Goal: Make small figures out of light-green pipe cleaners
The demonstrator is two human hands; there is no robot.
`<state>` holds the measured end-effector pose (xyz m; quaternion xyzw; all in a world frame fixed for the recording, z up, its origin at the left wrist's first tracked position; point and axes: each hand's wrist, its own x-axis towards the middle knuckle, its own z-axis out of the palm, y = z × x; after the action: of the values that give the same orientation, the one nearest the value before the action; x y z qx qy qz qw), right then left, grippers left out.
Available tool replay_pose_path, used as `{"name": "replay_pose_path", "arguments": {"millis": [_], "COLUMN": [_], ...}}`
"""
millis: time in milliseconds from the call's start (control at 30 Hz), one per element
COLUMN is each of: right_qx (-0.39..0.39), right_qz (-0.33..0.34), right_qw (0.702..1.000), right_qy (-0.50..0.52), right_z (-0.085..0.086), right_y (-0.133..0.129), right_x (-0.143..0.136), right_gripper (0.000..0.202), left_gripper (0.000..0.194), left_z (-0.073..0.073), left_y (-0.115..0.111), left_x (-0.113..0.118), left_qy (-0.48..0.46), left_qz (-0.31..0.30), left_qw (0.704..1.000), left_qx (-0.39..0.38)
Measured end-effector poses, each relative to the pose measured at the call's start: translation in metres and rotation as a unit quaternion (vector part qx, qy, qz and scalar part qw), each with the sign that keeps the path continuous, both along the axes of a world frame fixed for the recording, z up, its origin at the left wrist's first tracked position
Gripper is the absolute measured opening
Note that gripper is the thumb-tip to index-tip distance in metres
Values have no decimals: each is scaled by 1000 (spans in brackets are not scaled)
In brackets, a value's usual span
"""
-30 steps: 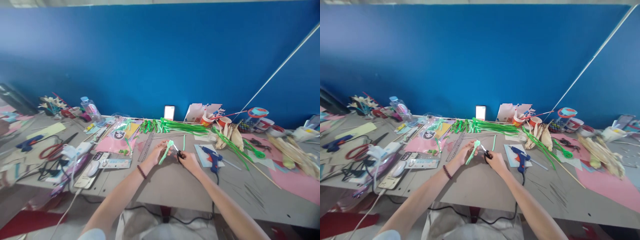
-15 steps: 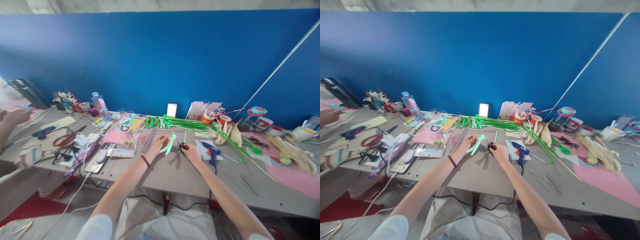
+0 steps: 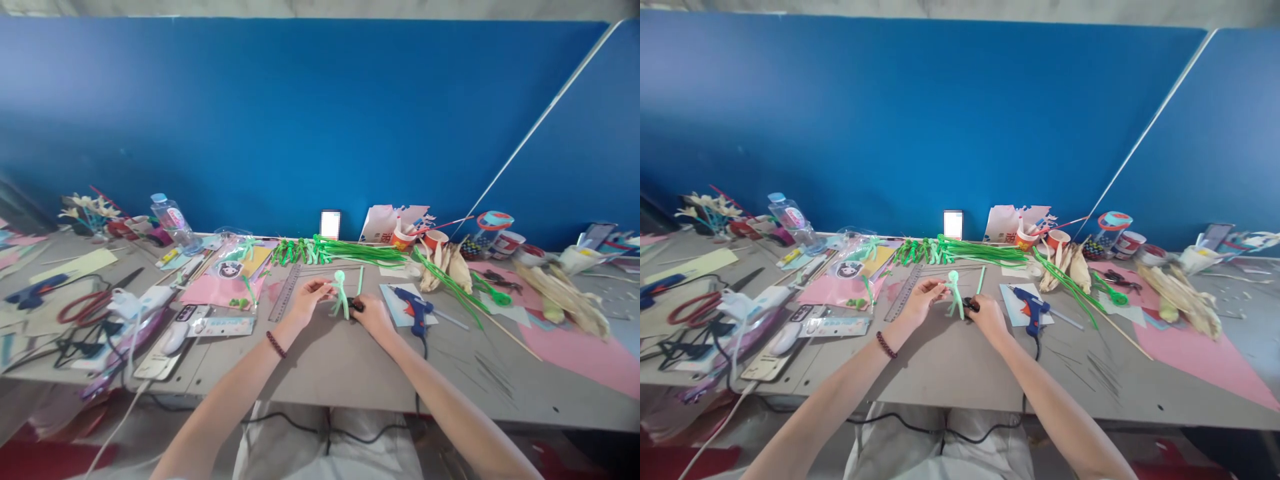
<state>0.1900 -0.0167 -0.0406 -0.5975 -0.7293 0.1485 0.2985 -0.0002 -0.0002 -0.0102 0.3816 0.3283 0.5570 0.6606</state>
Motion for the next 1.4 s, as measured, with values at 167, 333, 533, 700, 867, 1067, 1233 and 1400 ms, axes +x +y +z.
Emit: {"name": "replay_pose_path", "arguments": {"millis": [167,333,533,700,867,1067,1233,1400], "right_qx": [-39,-45,-10,-44,-173,-189,-180,-163], "right_qz": [4,7,30,41,106,68,75,87], "right_qw": [999,999,998,959,870,876,888,896], "right_qy": [0,23,52,276,449,438,417,403], "right_z": [-1,2,8,17,23,25,22,20], "right_y": [0,-1,-5,-10,-15,-18,-18,-19], "right_x": [1,2,-1,-3,-11,-18,-17,-17], "right_gripper": [14,16,18,26,34,35,34,32], "left_gripper": [30,30,25,30,30,21,8,9], "left_z": [-1,-1,1,-4,-4,7,9,4], "left_y": [1,-1,-4,-4,-9,-17,-22,-21], "left_x": [1,3,4,5,9,10,7,5], "left_qy": [-42,-82,-71,-54,-34,136,339,406], "left_qz": [-5,-15,-18,-20,-53,13,78,104], "left_qw": [998,994,994,994,995,989,890,821], "left_qx": [-45,-66,-82,-90,-72,64,296,388]}}
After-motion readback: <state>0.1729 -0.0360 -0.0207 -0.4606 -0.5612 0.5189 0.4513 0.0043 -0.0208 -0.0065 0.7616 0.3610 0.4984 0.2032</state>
